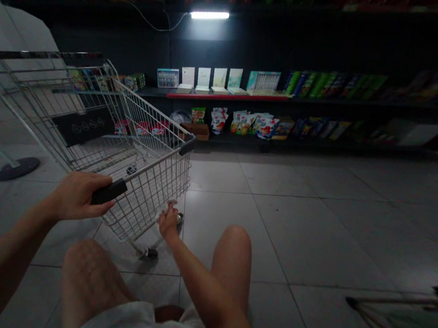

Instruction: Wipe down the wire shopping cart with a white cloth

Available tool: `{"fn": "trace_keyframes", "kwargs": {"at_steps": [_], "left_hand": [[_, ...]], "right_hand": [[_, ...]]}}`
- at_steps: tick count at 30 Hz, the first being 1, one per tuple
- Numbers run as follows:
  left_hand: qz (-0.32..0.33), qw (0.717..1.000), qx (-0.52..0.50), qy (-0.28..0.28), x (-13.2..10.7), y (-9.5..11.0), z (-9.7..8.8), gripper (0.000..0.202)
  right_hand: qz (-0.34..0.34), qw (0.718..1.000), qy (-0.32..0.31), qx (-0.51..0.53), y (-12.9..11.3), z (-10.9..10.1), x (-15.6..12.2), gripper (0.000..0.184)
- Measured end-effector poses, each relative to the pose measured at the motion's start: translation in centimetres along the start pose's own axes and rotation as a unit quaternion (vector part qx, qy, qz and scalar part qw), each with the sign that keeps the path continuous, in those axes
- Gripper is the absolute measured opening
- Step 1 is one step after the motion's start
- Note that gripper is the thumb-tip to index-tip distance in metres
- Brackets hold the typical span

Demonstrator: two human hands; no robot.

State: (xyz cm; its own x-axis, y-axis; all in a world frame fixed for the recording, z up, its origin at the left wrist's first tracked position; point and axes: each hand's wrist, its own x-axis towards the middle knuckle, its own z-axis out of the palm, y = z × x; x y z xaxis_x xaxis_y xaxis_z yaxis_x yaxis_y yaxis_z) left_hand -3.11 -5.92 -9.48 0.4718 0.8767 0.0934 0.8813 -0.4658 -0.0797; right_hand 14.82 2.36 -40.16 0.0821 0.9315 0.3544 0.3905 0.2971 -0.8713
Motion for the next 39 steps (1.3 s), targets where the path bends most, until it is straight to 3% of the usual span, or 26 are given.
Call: {"fn": "trace_keyframes", "kwargs": {"at_steps": [2, 4, 6, 8, 10, 12, 14, 15, 18, 20, 24, 26, 28, 31, 35, 37, 39], "left_hand": [[-0.004, 1.0, 0.012, 0.001, -0.1, 0.1, 0.0, 0.03], [-0.006, 1.0, 0.022, 0.002, -0.2, 0.2, 0.0, 0.024], [-0.005, 1.0, 0.028, 0.005, -0.2, 0.3, 0.1, 0.022], [-0.005, 0.999, 0.031, 0.008, -0.2, 0.4, 0.3, 0.022], [-0.014, 0.999, 0.035, 0.014, -0.1, 0.5, 0.5, 0.022], [-0.026, 0.999, 0.043, 0.017, -0.1, 0.6, 0.6, 0.023], [-0.026, 0.998, 0.046, 0.018, -0.3, 0.7, 0.6, 0.024], [-0.022, 0.999, 0.045, 0.017, -0.4, 0.7, 0.6, 0.024], [-0.014, 0.999, 0.042, 0.021, -0.7, 0.8, 0.4, 0.024], [-0.018, 0.999, 0.044, 0.024, -0.8, 0.9, 0.4, 0.025], [-0.022, 0.998, 0.04, 0.034, -1.4, 0.9, 0.6, 0.026], [-0.017, 0.998, 0.038, 0.042, -1.8, 0.9, 0.7, 0.026], [-0.012, 0.998, 0.036, 0.046, -2.0, 0.9, 0.6, 0.027], [-0.008, 0.998, 0.034, 0.043, -1.8, 0.9, 0.6, 0.029], [-0.002, 0.999, 0.031, 0.039, -1.3, 1.0, 0.7, 0.032], [-0.007, 0.999, 0.028, 0.029, -1.4, 1.1, 0.5, 0.032], [-0.019, 1.0, 0.024, -0.002, -1.6, 1.4, -0.2, 0.032]], "right_hand": [[-0.036, 0.998, -0.039, 0.023, -2.7, -2.1, -1.3, 0.038], [-0.118, 0.99, -0.053, 0.055, -6.7, -5.7, -0.6, 0.042], [-0.245, 0.968, 0.003, 0.063, -11.8, -9.4, 1.1, 0.048], [-0.338, 0.939, 0.054, 0.029, -16.9, -11.7, 2.9, 0.047], [-0.421, 0.906, 0.018, -0.032, -20.7, -12.1, 4.5, 0.042], [-0.491, 0.863, -0.054, -0.11, -22.4, -11.1, 6.0, 0.035], [-0.512, 0.834, -0.095, -0.182, -22.3, -10.1, 7.7, 0.033], [-0.496, 0.837, -0.093, -0.211, -21.8, -9.9, 8.7, 0.033], [-0.392, 0.878, -0.028, -0.272, -20.2, -10.3, 10.7, 0.031], [-0.351, 0.891, 0.007, -0.289, -20.0, -10.7, 10.1, 0.03], [-0.412, 0.871, -0.024, -0.267, -20.7, -9.9, 6.3, 0.032], [-0.446, 0.857, -0.051, -0.253, -20.4, -9.8, 6.1, 0.033], [-0.433, 0.861, -0.052, -0.261, -19.3, -10.7, 8.2, 0.03], [-0.385, 0.879, -0.063, -0.276, -17.1, -13.4, 14.2, 0.028], [-0.383, 0.881, -0.106, -0.257, -15.1, -17.0, 21.5, 0.038], [-0.334, 0.91, -0.073, -0.235, -14.3, -17.4, 22.9, 0.041], [-0.27, 0.942, -0.014, -0.2, -13.2, -16.1, 22.0, 0.046]]}}
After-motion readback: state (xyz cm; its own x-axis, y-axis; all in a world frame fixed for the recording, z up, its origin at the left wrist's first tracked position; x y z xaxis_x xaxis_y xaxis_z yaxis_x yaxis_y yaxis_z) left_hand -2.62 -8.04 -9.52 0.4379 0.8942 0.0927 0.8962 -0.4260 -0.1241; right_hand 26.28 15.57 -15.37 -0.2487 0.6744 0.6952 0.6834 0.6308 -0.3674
